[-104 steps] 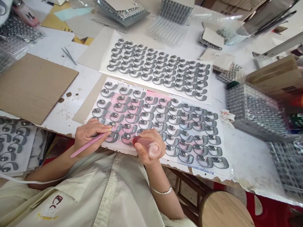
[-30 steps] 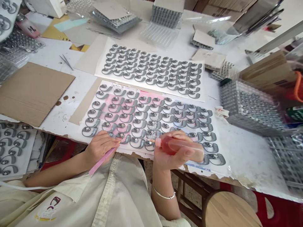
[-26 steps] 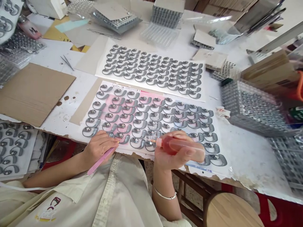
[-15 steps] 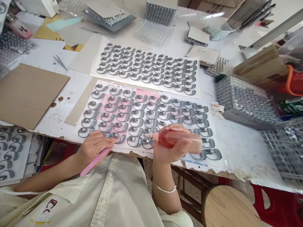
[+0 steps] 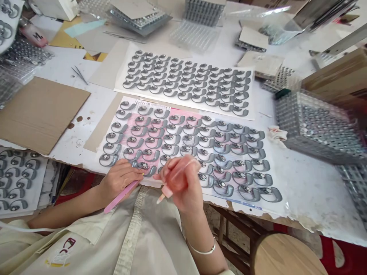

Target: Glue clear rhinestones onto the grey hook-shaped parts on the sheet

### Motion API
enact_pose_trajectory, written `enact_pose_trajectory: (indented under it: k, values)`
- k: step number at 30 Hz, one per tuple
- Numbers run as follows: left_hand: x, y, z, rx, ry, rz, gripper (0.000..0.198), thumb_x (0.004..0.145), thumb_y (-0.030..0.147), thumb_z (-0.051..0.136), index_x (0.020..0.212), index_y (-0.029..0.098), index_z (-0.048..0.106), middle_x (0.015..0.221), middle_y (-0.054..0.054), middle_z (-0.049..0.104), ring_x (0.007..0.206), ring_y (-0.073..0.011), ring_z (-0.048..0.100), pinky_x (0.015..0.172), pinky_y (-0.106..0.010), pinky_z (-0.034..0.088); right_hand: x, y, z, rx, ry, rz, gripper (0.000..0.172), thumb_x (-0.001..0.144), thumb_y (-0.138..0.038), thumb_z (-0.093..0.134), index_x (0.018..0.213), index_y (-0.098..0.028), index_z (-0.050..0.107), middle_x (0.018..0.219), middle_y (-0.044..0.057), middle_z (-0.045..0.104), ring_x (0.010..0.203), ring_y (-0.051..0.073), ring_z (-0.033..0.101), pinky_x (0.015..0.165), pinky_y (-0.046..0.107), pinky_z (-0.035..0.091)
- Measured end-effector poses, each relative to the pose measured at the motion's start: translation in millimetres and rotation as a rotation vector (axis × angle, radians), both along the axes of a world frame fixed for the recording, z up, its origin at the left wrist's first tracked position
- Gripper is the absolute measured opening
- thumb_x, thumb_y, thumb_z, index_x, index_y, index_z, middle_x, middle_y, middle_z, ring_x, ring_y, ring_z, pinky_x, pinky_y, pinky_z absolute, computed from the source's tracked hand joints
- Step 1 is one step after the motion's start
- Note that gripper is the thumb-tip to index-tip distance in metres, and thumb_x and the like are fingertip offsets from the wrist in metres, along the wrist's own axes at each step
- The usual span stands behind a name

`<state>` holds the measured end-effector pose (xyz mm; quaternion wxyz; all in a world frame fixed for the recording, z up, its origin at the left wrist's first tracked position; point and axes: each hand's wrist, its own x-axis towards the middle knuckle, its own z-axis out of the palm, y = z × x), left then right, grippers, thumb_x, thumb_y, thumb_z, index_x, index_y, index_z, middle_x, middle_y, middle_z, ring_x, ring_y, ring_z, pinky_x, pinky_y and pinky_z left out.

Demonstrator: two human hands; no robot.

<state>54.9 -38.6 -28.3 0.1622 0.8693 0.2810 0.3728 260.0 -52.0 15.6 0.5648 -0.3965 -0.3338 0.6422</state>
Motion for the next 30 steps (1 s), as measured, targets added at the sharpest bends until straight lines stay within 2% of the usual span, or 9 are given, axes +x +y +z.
enact_pose_trajectory:
  k: [3,12,14,16,18,20,22,25,30]
  values:
    - [0,0,1.2,0.009,-0.012,-0.011,0.008,0.086,0.008,0.058,0.09,0.014,0.058,0.096,-0.009,0.073,0.077,-0.0172,0.067,0.069,-0.033,0.044,-3,-9,-5.4,-0.042,0.011,0.087,0.045,0.077,-0.065,0.059,0.077,-0.019,0.058,0.063,-0.001,0.051,0.054,0.014,0.052,0.061,0.039,0.056]
    - [-1,-2,0.4,0.045,0.003,-0.004,0.007,0.089,0.009,0.055,0.092,0.015,0.058,0.093,-0.008,0.072,0.075,-0.0159,0.066,0.068,-0.032,0.042,-8,-11,-16.9,-0.096,-0.038,0.054,0.036,0.08,-0.058,0.06,0.076,-0.022,0.064,0.065,0.0,0.055,0.057,0.014,0.054,0.075,0.041,0.056]
    - [-3,-3,2.8,0.054,0.0,0.002,0.008,0.088,0.009,0.055,0.093,0.014,0.058,0.093,-0.008,0.072,0.075,-0.016,0.065,0.069,-0.033,0.043,-8,-10,-15.5,-0.086,-0.046,0.05,0.038,0.079,-0.059,0.061,0.074,-0.022,0.064,0.064,0.0,0.055,0.055,0.013,0.053,0.075,0.041,0.057]
    - [-3,-4,5.4,0.063,-0.017,0.015,0.009,0.087,0.007,0.058,0.093,0.013,0.058,0.093,-0.008,0.073,0.074,-0.016,0.065,0.07,-0.033,0.044,-4,-9,-11.1,-0.068,-0.052,0.031,0.039,0.078,-0.06,0.062,0.074,-0.021,0.065,0.063,0.0,0.055,0.055,0.014,0.055,0.068,0.039,0.057]
    - [-2,-4,7.5,0.073,-0.042,0.03,0.01,0.085,0.006,0.059,0.093,0.013,0.059,0.092,-0.008,0.073,0.073,-0.0153,0.064,0.07,-0.033,0.045,7,-6,-3.7,-0.023,-0.075,-0.058,0.04,0.078,-0.061,0.061,0.075,-0.022,0.065,0.063,0.0,0.056,0.051,0.014,0.056,0.053,0.033,0.055]
    - [1,-4,9.2,0.078,-0.054,0.032,0.01,0.085,0.005,0.06,0.092,0.013,0.059,0.092,-0.008,0.073,0.071,-0.0143,0.063,0.07,-0.032,0.044,21,-1,5.3,0.061,-0.129,-0.223,0.042,0.077,-0.064,0.061,0.075,-0.022,0.065,0.065,0.0,0.058,0.044,0.012,0.053,0.037,0.026,0.045]
    - [8,-4,10.6,0.074,-0.057,0.006,0.01,0.085,0.006,0.059,0.092,0.013,0.059,0.095,-0.008,0.073,0.072,-0.0145,0.063,0.07,-0.033,0.044,33,7,13.3,0.125,-0.179,-0.372,0.047,0.072,-0.07,0.062,0.075,-0.023,0.065,0.065,0.0,0.057,0.037,0.01,0.048,0.027,0.023,0.034]
    - [21,-3,12.2,0.082,-0.067,-0.032,0.009,0.085,0.006,0.059,0.091,0.013,0.059,0.095,-0.009,0.073,0.074,-0.0153,0.064,0.07,-0.033,0.043,43,19,19.1,0.116,-0.189,-0.494,0.055,0.063,-0.074,0.066,0.079,-0.021,0.065,0.065,-0.001,0.055,0.036,0.009,0.046,0.026,0.022,0.029]
    - [39,1,11.5,0.107,-0.093,-0.018,0.01,0.086,0.005,0.056,0.091,0.012,0.058,0.092,-0.009,0.073,0.07,-0.0145,0.063,0.068,-0.032,0.043,39,34,11.5,0.119,-0.187,-0.538,0.043,0.063,-0.061,0.073,0.082,-0.023,0.064,0.076,0.001,0.057,0.049,0.011,0.054,0.031,0.023,0.028]
